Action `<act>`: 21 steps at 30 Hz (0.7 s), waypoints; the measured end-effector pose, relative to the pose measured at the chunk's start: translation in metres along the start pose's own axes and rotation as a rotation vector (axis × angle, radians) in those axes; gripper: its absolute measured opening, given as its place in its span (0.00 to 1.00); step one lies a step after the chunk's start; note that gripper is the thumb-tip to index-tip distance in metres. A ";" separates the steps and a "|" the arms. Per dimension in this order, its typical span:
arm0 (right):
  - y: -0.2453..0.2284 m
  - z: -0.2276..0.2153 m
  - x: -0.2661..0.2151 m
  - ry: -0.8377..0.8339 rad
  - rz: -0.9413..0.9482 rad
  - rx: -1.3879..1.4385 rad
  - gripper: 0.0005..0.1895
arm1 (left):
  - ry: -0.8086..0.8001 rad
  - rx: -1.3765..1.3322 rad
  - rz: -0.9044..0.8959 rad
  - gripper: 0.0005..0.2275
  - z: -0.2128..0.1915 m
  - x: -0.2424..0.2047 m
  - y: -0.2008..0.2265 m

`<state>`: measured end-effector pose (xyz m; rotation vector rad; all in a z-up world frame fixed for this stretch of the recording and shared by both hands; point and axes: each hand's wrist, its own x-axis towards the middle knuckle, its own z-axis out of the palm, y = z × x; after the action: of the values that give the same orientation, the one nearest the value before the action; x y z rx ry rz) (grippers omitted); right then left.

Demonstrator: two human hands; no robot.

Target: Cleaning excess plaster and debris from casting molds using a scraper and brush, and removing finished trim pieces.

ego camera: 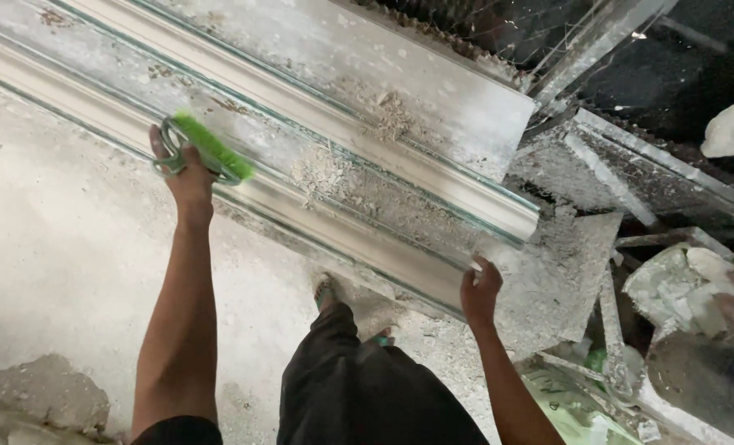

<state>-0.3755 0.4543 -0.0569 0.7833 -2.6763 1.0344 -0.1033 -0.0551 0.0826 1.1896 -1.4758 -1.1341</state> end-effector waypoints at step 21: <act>-0.001 0.106 -0.012 0.130 -0.443 -0.691 0.02 | -0.082 0.271 0.055 0.26 0.056 0.033 -0.035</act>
<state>-0.3610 0.3878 -0.1397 1.0188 -2.3276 0.0399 -0.1569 -0.0851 0.0415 1.2885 -1.7563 -0.9772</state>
